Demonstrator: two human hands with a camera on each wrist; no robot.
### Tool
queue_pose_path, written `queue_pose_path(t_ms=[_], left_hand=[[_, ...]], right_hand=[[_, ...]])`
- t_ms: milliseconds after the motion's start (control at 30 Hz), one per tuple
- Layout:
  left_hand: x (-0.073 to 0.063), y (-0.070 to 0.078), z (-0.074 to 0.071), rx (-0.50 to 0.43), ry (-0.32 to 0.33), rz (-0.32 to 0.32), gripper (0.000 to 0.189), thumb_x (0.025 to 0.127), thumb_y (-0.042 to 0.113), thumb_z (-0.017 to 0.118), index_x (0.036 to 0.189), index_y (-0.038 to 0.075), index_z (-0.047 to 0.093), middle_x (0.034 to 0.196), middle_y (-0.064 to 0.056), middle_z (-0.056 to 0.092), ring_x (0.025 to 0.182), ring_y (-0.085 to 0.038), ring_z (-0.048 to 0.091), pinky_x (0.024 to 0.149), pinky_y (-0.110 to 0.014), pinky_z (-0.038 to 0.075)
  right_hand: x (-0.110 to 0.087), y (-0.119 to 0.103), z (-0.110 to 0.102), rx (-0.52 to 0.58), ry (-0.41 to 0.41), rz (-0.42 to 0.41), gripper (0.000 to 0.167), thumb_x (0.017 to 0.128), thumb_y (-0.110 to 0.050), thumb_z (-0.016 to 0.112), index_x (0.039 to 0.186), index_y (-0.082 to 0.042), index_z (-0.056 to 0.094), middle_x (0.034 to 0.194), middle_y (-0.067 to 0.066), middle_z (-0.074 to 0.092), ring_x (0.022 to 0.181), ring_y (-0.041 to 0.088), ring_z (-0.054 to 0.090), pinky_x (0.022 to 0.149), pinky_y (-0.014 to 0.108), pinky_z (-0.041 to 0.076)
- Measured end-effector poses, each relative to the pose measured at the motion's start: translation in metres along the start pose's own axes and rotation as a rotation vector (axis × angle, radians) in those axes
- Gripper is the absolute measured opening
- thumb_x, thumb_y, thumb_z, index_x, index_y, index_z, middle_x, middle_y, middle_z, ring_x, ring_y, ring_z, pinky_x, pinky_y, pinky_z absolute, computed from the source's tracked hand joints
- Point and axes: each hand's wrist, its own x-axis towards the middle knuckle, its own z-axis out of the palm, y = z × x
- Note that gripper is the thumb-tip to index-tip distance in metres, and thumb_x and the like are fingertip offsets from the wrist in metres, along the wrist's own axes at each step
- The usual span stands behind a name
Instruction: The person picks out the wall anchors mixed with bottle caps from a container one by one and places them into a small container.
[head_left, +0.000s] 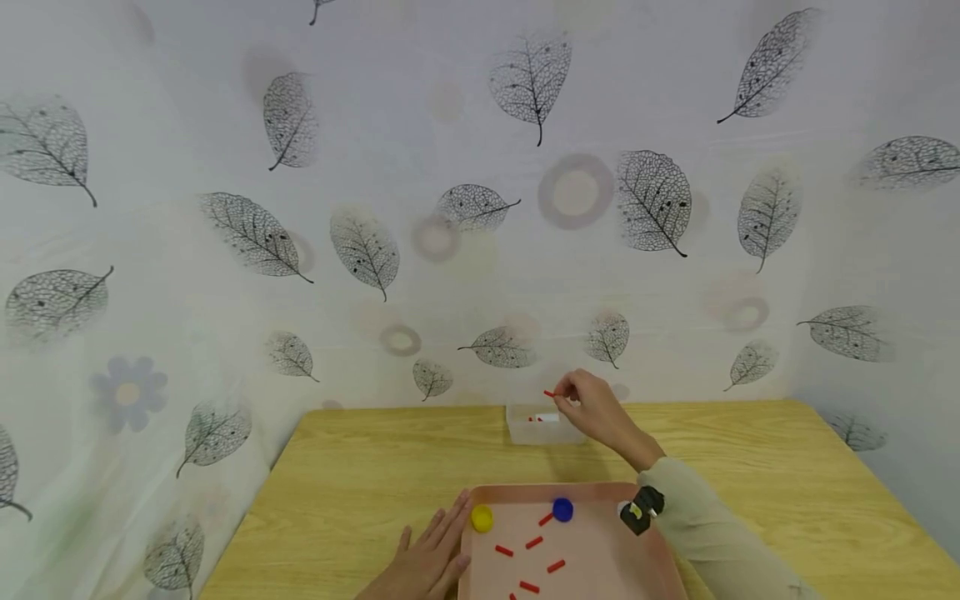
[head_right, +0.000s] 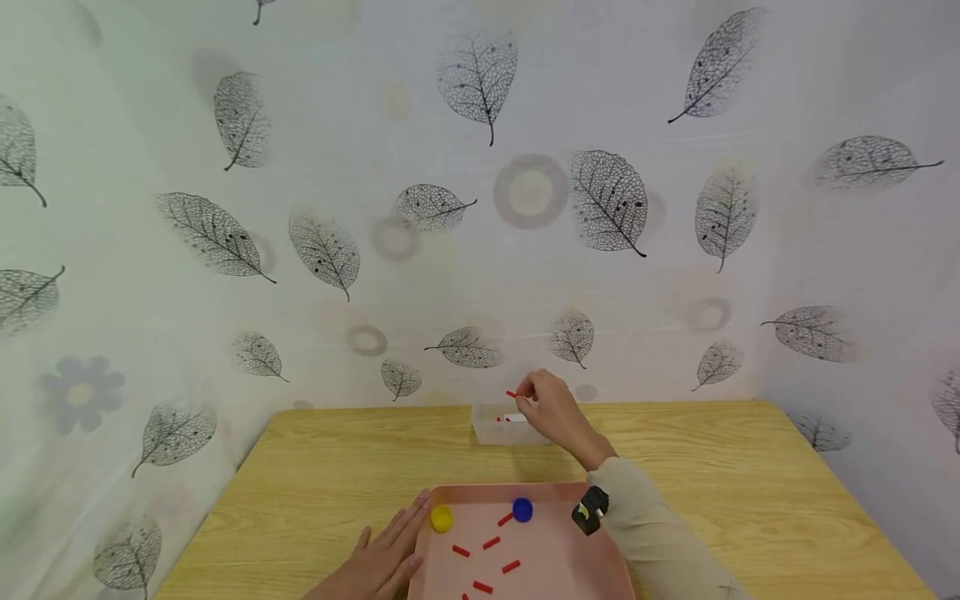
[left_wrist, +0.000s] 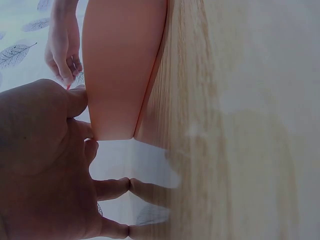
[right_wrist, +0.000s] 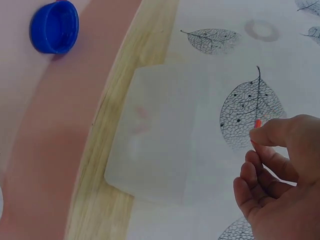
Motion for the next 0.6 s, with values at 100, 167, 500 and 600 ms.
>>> queue_pose_path(t_ms=[100,167,500,600], left_hand=[[0.000,0.000,0.000,0.001,-0.003,-0.001,0.063,0.112,0.044,0.032,0.167,0.023,0.009,0.172,-0.004,0.010,0.143,-0.053,0.034,0.092,-0.091,0.020],[0.000,0.000,0.000,-0.005,-0.002,0.001,0.063,0.112,0.044,0.032,0.167,0.023,0.009,0.172,-0.005,0.010,0.143,-0.053,0.033,0.092,-0.091,0.020],[0.000,-0.002,0.002,-0.007,0.008,0.016,0.063,0.112,0.042,0.033,0.167,0.023,0.008,0.172,-0.005,0.010,0.142,-0.055,0.034,0.091,-0.091,0.020],[0.000,-0.002,0.001,-0.003,0.001,0.010,0.063,0.112,0.043,0.032,0.167,0.023,0.008,0.172,-0.004,0.010,0.143,-0.055,0.033,0.091,-0.091,0.020]], right_hand=[[0.004,0.006,0.005,-0.001,-0.008,0.034,0.006,0.093,-0.002,0.071,0.093,0.002,0.067,0.089,0.008,0.064,0.082,0.025,0.063,0.076,0.042,0.055],[0.007,0.010,0.008,-0.004,-0.015,0.051,0.006,0.093,-0.003,0.070,0.093,0.003,0.067,0.089,0.008,0.064,0.082,0.025,0.063,0.076,0.041,0.055],[0.012,0.024,0.022,-0.036,-0.039,0.124,0.006,0.093,0.000,0.067,0.088,0.002,0.067,0.084,0.009,0.064,0.078,0.025,0.061,0.073,0.043,0.053],[0.012,0.027,0.027,-0.065,-0.049,0.155,0.005,0.091,0.002,0.066,0.086,0.000,0.067,0.082,0.008,0.063,0.075,0.023,0.059,0.071,0.042,0.052]])
